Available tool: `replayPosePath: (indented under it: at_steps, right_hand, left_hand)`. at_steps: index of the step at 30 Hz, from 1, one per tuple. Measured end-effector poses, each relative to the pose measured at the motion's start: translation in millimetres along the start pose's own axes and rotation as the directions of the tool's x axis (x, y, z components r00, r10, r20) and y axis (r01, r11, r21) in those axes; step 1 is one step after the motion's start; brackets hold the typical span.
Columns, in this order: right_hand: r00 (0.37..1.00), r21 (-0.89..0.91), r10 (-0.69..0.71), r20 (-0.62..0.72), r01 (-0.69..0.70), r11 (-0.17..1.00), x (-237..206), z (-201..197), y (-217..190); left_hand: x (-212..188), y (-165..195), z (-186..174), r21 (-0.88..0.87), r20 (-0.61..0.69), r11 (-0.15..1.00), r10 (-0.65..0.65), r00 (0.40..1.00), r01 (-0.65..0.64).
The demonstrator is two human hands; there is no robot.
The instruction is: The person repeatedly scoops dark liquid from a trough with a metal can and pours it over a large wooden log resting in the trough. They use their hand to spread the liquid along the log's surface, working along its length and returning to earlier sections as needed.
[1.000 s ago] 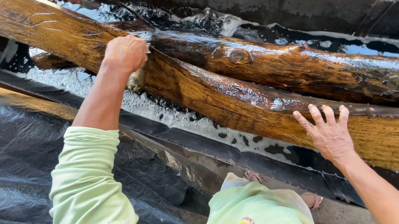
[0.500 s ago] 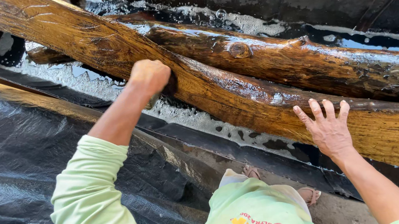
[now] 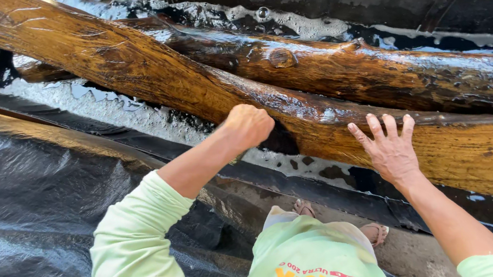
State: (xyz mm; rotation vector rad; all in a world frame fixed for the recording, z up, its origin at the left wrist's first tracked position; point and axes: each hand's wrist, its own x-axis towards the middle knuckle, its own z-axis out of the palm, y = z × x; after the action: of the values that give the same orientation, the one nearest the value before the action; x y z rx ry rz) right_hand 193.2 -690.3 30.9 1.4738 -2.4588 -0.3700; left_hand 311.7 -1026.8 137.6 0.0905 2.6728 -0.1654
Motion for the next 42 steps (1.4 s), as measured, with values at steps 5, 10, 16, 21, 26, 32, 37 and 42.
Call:
replayPosePath:
  at_steps: [5, 10, 16, 21, 26, 32, 37, 42]
  right_hand:
    - [0.999, 0.009, 0.001, -0.036, 0.0, 1.0, 0.3, 1.5, 1.4]
    - [0.999, 0.012, 0.007, -0.035, -0.006, 1.0, -2.0, -0.8, 3.5]
    - [0.997, 0.069, 0.013, -0.076, -0.008, 0.998, -4.9, -3.2, 8.2]
    - [0.999, 0.077, 0.006, -0.038, -0.003, 0.997, -3.9, -5.4, 12.3]
    - [0.999, 0.12, 0.024, -0.042, -0.019, 0.993, -5.7, -2.2, 13.2]
    - [0.998, 0.17, 0.035, -0.052, -0.026, 0.985, -7.6, 2.5, 14.1]
    - [0.999, 0.139, 0.032, -0.014, -0.03, 0.99, -4.5, 3.6, 17.0]
    - [0.999, 0.146, 0.042, -0.033, -0.037, 0.989, -3.9, 5.7, 17.4]
  left_hand:
    - [33.8, 47.1, -4.4, -0.023, 0.12, 0.994, 0.105, 0.987, -0.103]
    - [51.1, 75.2, -8.3, -0.089, 0.019, 0.975, 0.207, 0.978, -0.205]
    - [49.1, 65.8, -30.6, -0.089, 0.081, 0.962, 0.265, 0.961, -0.258]
    - [28.6, 18.7, -73.6, -0.171, -0.027, 0.981, 0.089, 0.996, -0.093]
    - [47.1, -28.2, -110.2, -0.035, -0.02, 0.994, -0.103, 0.994, 0.102]
    - [118.6, -42.6, -94.0, 0.254, -0.148, 0.962, -0.065, 0.987, 0.101]
    - [182.9, 12.4, -88.7, 0.359, -0.018, 0.933, -0.03, 0.999, 0.034]
    - [215.7, 79.5, -106.9, 0.375, -0.013, 0.922, 0.112, 0.994, -0.099]
